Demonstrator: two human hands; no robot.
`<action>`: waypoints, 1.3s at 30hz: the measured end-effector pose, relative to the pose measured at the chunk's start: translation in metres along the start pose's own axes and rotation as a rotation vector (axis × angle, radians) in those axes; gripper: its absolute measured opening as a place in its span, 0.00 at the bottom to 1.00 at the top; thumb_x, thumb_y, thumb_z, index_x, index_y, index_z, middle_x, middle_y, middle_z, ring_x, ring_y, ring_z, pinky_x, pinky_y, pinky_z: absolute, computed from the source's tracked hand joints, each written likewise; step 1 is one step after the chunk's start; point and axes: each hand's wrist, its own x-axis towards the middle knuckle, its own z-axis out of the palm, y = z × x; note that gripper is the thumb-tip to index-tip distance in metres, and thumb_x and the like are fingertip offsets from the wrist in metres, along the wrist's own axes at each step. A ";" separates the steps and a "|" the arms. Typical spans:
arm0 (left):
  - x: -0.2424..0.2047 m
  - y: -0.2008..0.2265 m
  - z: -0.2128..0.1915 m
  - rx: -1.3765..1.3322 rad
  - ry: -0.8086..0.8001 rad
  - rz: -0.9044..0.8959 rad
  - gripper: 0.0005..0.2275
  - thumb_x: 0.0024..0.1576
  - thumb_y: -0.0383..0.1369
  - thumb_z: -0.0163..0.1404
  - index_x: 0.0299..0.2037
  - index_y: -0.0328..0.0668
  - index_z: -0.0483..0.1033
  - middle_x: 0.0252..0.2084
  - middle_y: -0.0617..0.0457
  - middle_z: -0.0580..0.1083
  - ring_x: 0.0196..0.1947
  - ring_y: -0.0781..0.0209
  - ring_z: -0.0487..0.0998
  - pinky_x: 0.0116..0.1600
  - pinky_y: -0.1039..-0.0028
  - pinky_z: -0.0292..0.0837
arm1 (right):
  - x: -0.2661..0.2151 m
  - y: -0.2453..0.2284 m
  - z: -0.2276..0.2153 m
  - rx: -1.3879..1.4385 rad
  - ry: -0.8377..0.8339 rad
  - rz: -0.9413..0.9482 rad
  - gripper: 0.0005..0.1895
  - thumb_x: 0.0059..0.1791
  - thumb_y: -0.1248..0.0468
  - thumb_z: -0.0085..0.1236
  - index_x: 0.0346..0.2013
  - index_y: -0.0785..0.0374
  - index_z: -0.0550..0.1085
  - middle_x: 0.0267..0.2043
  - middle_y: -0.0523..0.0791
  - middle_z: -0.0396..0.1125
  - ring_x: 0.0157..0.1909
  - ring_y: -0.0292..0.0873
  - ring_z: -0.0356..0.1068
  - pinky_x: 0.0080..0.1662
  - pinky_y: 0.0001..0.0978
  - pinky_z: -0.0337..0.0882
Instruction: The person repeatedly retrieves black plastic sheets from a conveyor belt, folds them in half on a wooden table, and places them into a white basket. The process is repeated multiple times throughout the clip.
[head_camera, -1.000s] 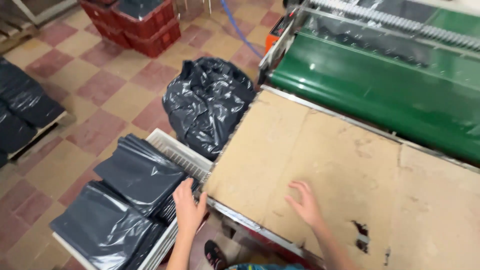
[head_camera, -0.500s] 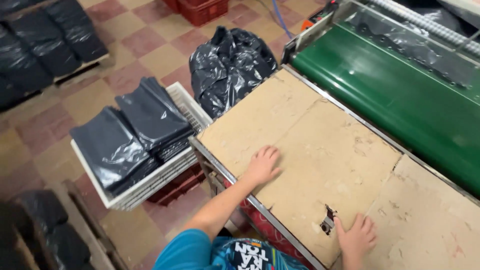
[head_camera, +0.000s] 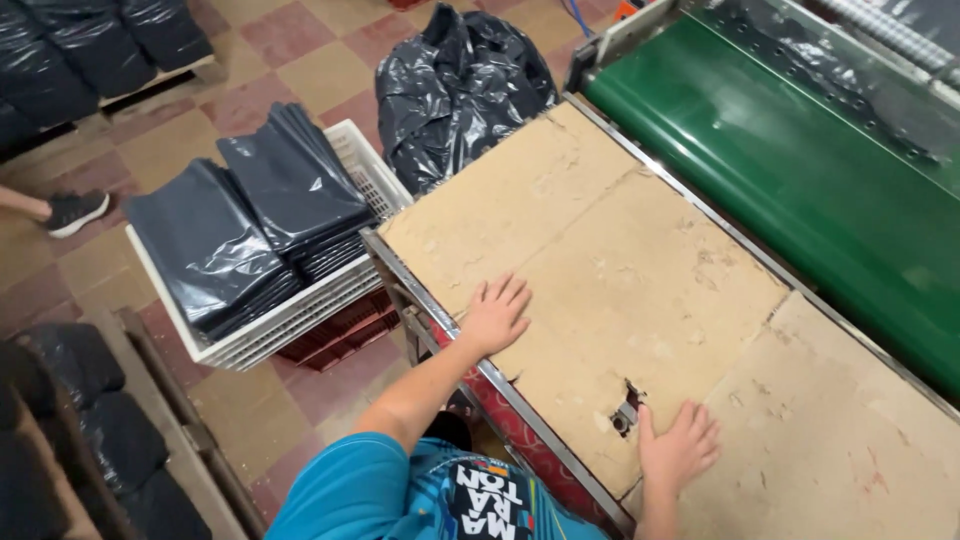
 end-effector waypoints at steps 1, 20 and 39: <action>0.002 0.001 0.000 0.004 -0.034 -0.019 0.27 0.61 0.50 0.34 0.69 0.50 0.58 0.74 0.52 0.54 0.75 0.49 0.46 0.70 0.42 0.42 | 0.000 0.001 -0.001 -0.024 0.014 -0.003 0.47 0.46 0.31 0.42 0.67 0.61 0.66 0.73 0.53 0.56 0.74 0.63 0.49 0.66 0.65 0.47; -0.002 0.007 0.000 0.131 -0.040 -0.073 0.25 0.61 0.50 0.39 0.68 0.60 0.60 0.73 0.60 0.56 0.75 0.55 0.48 0.72 0.45 0.51 | 0.004 -0.017 -0.036 0.088 -0.133 0.061 0.42 0.47 0.36 0.51 0.68 0.59 0.62 0.73 0.52 0.51 0.76 0.61 0.43 0.69 0.66 0.41; -0.002 0.010 -0.008 0.065 -0.030 -0.074 0.25 0.60 0.49 0.42 0.68 0.57 0.61 0.72 0.58 0.57 0.74 0.53 0.49 0.71 0.43 0.50 | 0.000 -0.015 -0.027 0.012 -0.047 0.018 0.41 0.48 0.35 0.50 0.66 0.58 0.65 0.71 0.52 0.56 0.75 0.61 0.49 0.68 0.65 0.48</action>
